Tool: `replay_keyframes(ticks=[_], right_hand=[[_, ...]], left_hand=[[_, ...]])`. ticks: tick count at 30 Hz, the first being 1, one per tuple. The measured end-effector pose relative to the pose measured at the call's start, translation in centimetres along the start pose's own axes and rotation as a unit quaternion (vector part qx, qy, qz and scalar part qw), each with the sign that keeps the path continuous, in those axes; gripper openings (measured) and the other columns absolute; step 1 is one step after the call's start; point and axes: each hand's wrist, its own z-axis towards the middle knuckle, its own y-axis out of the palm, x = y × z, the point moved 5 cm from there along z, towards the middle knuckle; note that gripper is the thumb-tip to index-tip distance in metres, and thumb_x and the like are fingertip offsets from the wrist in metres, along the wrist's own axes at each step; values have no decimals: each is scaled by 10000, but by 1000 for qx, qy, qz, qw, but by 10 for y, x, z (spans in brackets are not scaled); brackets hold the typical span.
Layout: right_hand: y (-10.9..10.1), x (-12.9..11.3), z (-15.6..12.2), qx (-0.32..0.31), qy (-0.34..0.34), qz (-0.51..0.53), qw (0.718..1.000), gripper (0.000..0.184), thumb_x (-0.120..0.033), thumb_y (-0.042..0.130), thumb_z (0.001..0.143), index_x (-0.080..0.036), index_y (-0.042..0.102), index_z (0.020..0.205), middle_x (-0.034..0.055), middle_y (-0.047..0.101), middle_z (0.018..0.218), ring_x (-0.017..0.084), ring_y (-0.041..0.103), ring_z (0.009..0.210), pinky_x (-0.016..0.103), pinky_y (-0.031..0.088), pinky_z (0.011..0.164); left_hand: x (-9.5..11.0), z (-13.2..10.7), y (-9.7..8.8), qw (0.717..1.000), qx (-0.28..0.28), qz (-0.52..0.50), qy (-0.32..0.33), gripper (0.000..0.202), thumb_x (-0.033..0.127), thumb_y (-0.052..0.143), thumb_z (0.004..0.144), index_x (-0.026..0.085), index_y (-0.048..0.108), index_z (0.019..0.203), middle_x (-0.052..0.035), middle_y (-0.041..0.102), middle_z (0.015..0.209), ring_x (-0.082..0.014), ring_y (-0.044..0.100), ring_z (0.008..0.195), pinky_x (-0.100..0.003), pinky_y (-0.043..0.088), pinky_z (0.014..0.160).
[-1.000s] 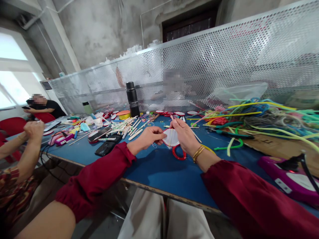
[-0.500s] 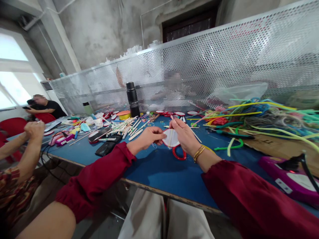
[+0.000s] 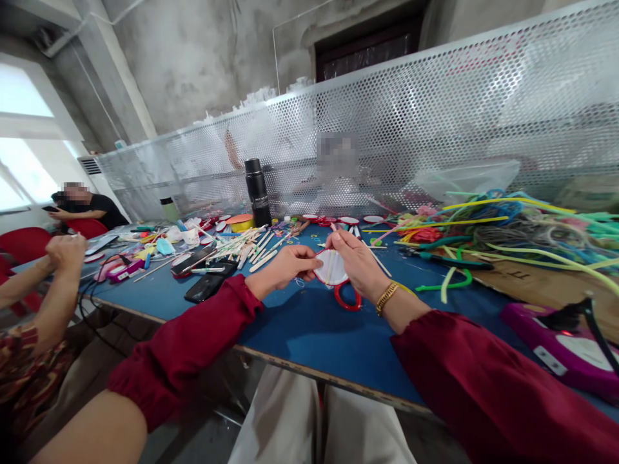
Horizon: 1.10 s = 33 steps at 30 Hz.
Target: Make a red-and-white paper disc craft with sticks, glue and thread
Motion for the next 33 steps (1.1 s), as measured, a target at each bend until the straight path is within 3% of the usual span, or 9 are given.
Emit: replay_keyframes(ticks=[7, 22, 33], right_hand=[[-1, 2, 1, 6, -3, -8, 1000, 398, -616, 571, 922, -244, 527, 787, -16, 494, 716, 136, 415, 589, 282, 344, 521], [0, 3, 2, 14, 7, 13, 1000, 440, -667, 614, 881, -242, 542, 792, -21, 501, 711, 130, 412, 588, 276, 341, 515], [0, 0, 2, 21, 0, -25, 999, 409, -640, 541, 915, -255, 510, 779, -11, 508, 721, 149, 434, 603, 293, 386, 532]], left_hand=[[0, -1, 1, 1000, 2, -3, -5, 179, 223, 750, 795, 144, 601, 734, 27, 609, 570, -71, 545, 494, -216, 460, 575], [1, -1, 0, 1000, 3, -8, -10, 171, 212, 739, 802, 142, 598, 735, 32, 607, 567, -66, 544, 486, -207, 455, 571], [-1, -1, 0, 1000, 6, -5, -19, 195, 245, 771, 788, 144, 610, 744, 30, 617, 588, -70, 556, 509, -217, 473, 595]])
